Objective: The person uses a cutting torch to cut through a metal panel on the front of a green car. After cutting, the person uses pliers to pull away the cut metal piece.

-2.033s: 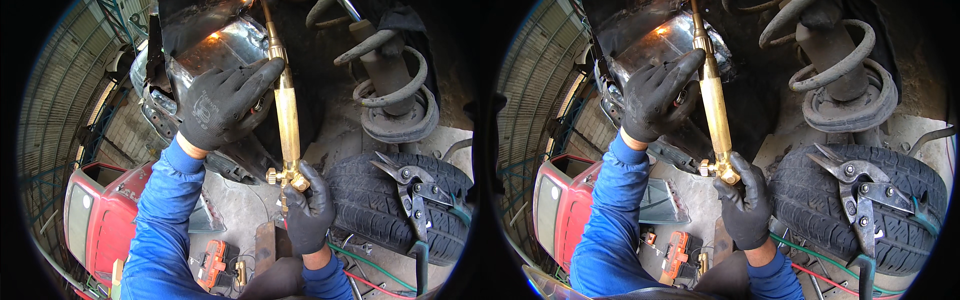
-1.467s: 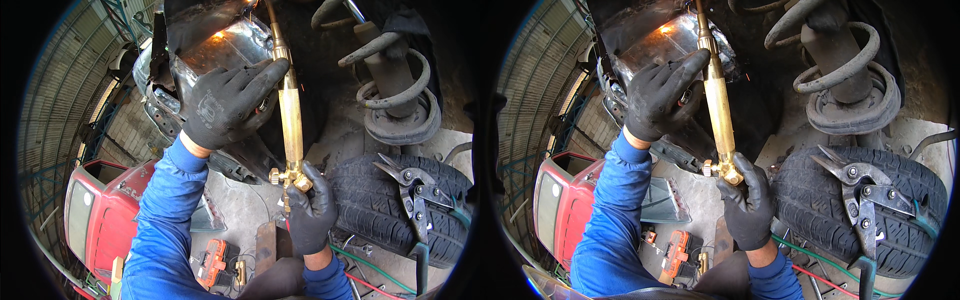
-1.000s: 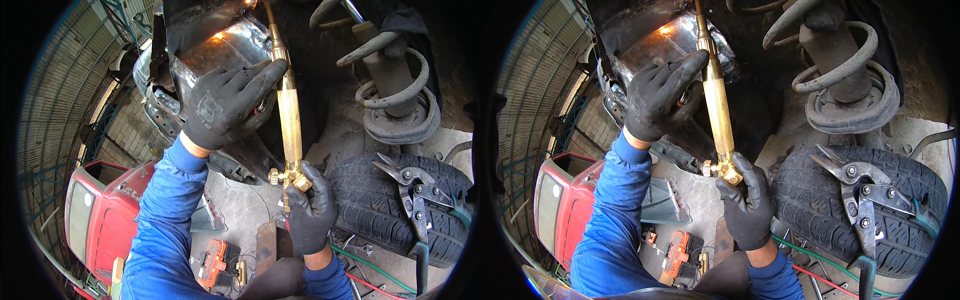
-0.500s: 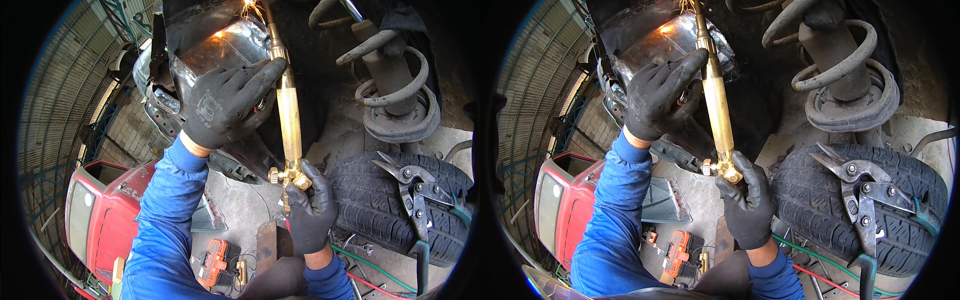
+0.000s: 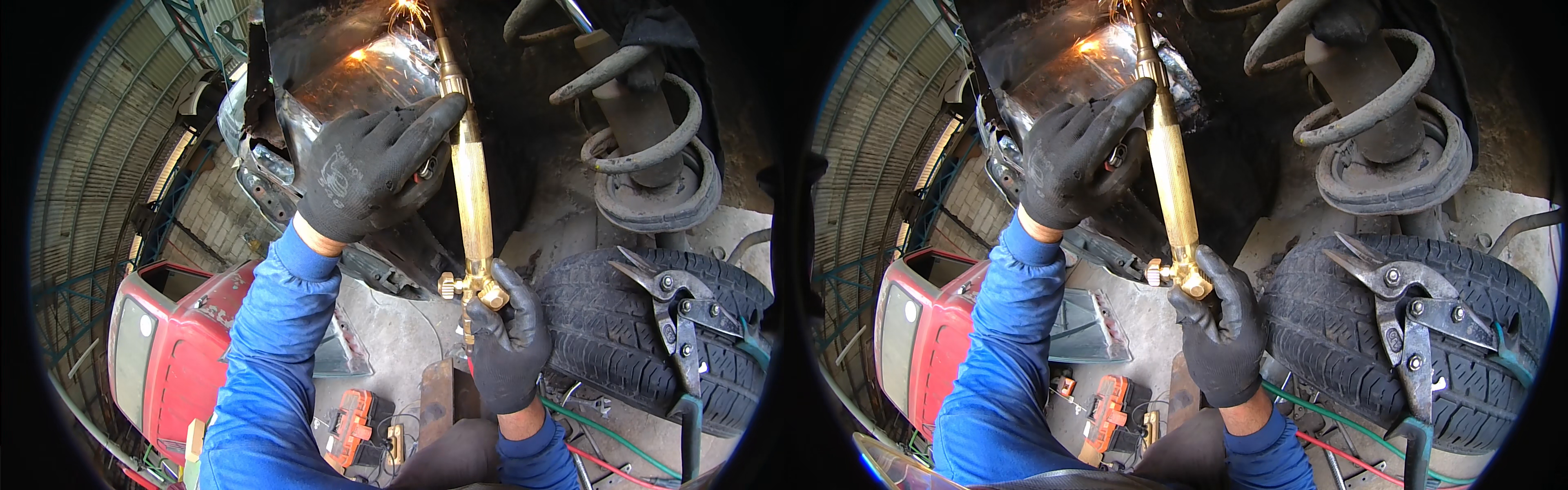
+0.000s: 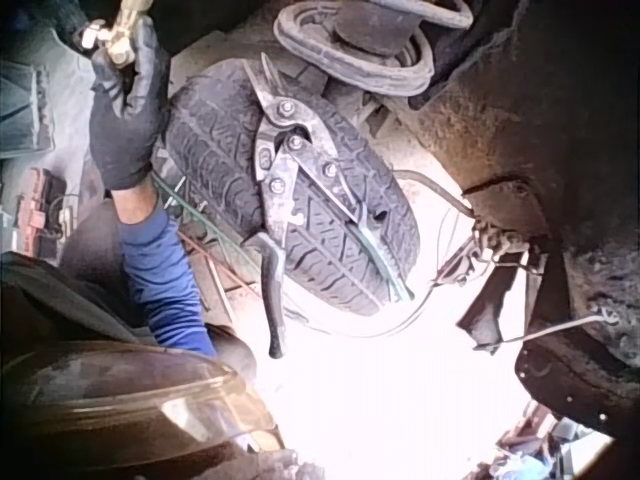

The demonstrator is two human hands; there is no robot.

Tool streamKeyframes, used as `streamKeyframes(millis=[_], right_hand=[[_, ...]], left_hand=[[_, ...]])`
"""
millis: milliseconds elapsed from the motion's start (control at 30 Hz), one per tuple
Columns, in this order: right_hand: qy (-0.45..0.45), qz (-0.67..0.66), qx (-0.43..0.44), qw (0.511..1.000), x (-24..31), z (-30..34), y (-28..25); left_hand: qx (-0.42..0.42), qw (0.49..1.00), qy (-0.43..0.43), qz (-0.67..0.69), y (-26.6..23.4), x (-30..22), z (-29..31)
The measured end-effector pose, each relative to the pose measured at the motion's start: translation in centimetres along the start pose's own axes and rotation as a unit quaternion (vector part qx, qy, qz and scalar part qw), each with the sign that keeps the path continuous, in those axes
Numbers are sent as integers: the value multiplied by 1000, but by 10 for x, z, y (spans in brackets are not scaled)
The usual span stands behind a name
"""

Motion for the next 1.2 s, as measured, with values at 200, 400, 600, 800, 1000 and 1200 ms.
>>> streamKeyframes(millis=[200,400,600,800,1000,1200], right_hand=[[-18,6,-2,1000,5,-2,0],[-21,13,-2,1000,7,-2,0],[-9,-1,-2,1000,4,-2,0],[-13,0,3,1000,4,-2,0],[-7,-12,3,1000,4,-3,1],[3,-15,0,1000,4,0,0]], left_hand=[[7,1000,-4,-5,1,2,2],[-12,1000,1,6,0,1,1],[-2,1000,-3,2,-1,-1,-1],[-4,1000,-3,1,-1,-1,-1],[1,1000,-9,1,0,0,-1],[3,1000,0,7,2,0,0]])
Point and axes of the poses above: each hand's wrist, its own z-axis away from the middle knuckle, its own y-axis out of the palm, x = y × z, the point moved 10 cm from there along -z, towards the middle knuckle, and after that the axes turned 3 degrees about -x, right-handed, at the moved point
